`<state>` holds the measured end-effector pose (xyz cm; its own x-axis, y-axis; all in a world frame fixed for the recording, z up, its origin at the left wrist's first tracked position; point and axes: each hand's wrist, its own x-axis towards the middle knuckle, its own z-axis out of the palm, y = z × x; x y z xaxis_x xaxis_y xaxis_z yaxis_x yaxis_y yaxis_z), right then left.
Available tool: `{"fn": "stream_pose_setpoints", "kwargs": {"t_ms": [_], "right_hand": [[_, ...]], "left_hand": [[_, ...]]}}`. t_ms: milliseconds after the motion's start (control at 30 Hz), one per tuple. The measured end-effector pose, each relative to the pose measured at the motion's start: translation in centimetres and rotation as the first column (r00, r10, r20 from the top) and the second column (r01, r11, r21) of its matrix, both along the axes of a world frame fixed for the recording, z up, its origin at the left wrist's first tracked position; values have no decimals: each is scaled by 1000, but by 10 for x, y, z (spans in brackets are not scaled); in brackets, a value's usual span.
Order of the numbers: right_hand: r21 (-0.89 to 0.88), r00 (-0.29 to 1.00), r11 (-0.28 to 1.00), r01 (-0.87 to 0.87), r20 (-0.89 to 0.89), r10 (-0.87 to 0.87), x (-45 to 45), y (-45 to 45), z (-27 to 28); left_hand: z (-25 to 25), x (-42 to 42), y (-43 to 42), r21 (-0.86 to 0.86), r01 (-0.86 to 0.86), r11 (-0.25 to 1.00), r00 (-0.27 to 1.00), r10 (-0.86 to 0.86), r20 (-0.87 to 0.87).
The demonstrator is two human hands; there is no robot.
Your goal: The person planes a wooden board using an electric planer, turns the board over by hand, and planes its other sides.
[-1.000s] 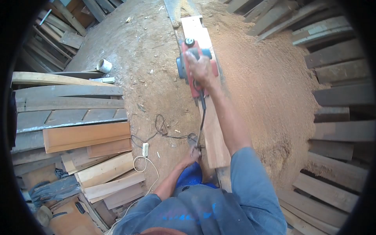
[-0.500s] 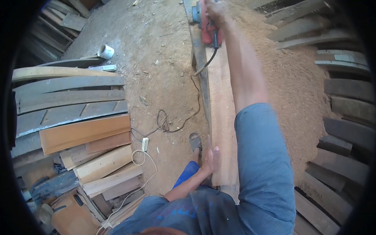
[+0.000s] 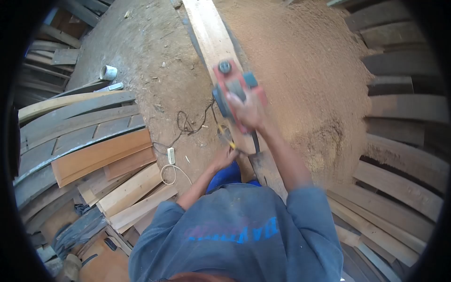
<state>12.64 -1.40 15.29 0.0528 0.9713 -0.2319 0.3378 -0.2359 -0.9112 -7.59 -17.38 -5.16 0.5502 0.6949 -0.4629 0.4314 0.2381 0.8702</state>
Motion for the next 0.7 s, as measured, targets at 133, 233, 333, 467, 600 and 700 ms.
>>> {"fn": "stream_pose_setpoints", "kwargs": {"t_ms": [133, 233, 333, 467, 600, 700], "right_hand": [[-128, 993, 986, -106, 42, 112, 33, -163, 12], [-219, 995, 973, -78, -85, 61, 39, -244, 25], [-201, 999, 979, -24, -47, 15, 29, -261, 19], [-132, 997, 991, -35, -68, 26, 9, -158, 6], [-89, 989, 996, -17, 145, 30, -6, 11, 5], [6, 989, 1000, 4, 149, -4, -15, 143, -4]], "left_hand": [[6, -35, -77, -397, 109, 911, 993, -119, 0], [-5, -35, -93, -441, -231, 867, 973, 191, -133], [-5, -19, -68, -600, -585, 546, 759, 628, -169], [-9, -1, -13, -622, -588, 518, 631, 774, 48], [59, 49, 44, -531, -656, 537, 560, 817, 136], [-33, 78, 37, 298, -633, 714, 758, 650, 52]]}}
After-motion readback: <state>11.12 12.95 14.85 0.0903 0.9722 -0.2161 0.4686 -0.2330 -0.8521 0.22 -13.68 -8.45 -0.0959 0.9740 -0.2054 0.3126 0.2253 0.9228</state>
